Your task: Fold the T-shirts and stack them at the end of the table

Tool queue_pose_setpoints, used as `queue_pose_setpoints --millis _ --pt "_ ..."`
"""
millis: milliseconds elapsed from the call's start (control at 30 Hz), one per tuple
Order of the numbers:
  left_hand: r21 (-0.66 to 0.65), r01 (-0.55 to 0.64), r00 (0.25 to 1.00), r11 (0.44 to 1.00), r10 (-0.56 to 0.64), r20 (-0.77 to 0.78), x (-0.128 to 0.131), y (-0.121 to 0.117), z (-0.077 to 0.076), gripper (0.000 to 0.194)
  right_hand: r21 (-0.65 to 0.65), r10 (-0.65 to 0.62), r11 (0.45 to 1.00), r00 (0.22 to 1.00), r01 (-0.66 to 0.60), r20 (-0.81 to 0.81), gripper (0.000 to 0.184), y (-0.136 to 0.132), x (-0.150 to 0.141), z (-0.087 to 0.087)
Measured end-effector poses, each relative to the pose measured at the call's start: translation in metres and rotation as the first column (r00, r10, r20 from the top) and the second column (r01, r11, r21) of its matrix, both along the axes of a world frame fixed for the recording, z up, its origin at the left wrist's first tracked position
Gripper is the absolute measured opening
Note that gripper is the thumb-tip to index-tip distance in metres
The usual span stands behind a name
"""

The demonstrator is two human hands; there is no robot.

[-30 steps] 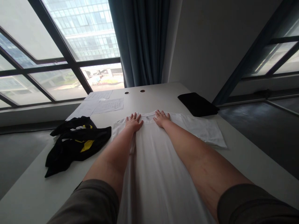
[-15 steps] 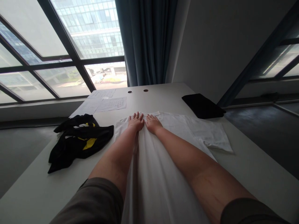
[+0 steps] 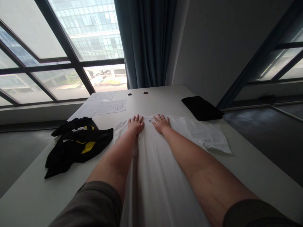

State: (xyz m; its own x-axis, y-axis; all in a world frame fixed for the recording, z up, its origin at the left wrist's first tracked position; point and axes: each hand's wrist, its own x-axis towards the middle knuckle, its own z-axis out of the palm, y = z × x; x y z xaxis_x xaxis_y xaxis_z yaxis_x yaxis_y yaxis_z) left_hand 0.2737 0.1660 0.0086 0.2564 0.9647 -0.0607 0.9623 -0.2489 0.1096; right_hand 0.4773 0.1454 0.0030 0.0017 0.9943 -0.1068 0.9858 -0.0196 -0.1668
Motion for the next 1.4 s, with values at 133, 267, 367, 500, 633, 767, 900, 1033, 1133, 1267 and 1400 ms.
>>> queue_pose_setpoints --millis 133,267,367,500,633,767,900,1033,1133,1267,1400 --pt "-0.003 0.004 1.0 1.0 -0.004 0.004 -0.001 0.001 0.002 0.065 -0.034 0.037 0.999 0.999 -0.036 0.007 0.067 0.011 0.008 -0.002" --pt "0.009 0.034 0.999 0.999 -0.034 0.018 -0.002 -0.007 0.009 0.063 -0.004 0.035 0.999 0.999 -0.035 0.022 0.067 0.009 0.008 -0.004" --pt "0.119 -0.016 0.999 0.993 0.011 0.039 -0.006 -0.025 0.012 0.062 0.015 0.035 0.999 0.999 -0.035 0.027 0.066 0.008 0.007 -0.005" --pt "0.188 -0.215 0.977 0.959 0.209 0.05 -0.027 -0.054 0.004 0.063 0.023 0.032 0.999 0.999 -0.032 0.021 0.065 0.008 0.007 -0.006" --pt "0.085 -0.203 0.978 0.975 0.206 -0.022 -0.065 -0.073 -0.005 0.064 0.034 0.019 0.999 0.999 -0.02 0.026 0.065 0.009 0.007 -0.006" --pt "0.066 -0.208 0.977 0.976 0.21 -0.026 -0.087 -0.075 -0.005 0.062 0.029 0.02 0.999 0.999 -0.021 0.038 0.064 0.008 0.007 -0.006" --pt "0.09 -0.249 0.968 0.964 0.25 0.01 -0.088 -0.067 -0.006 0.062 0.05 0.021 0.999 0.999 -0.023 0.031 0.063 0.007 0.007 -0.006" --pt "0.102 -0.301 0.953 0.948 0.299 0.041 -0.084 -0.057 -0.008 0.06 0.234 -0.048 0.971 0.999 0.043 0.018 0.06 0.001 0.008 -0.009" --pt "0.092 -0.342 0.939 0.935 0.339 0.052 -0.083 -0.054 -0.007 0.062 0.379 -0.187 0.911 0.982 0.165 0.021 0.061 -0.005 0.008 -0.009" --pt "0.072 -0.357 0.934 0.931 0.354 0.051 -0.08 -0.056 -0.003 0.063 0.257 -0.219 0.945 0.975 0.203 0.037 0.062 -0.009 0.01 -0.006" --pt "0.085 -0.371 0.928 0.925 0.366 0.069 -0.078 -0.057 -0.002 0.063 0.152 -0.115 0.983 0.991 0.104 0.069 0.06 -0.018 0.032 -0.005"
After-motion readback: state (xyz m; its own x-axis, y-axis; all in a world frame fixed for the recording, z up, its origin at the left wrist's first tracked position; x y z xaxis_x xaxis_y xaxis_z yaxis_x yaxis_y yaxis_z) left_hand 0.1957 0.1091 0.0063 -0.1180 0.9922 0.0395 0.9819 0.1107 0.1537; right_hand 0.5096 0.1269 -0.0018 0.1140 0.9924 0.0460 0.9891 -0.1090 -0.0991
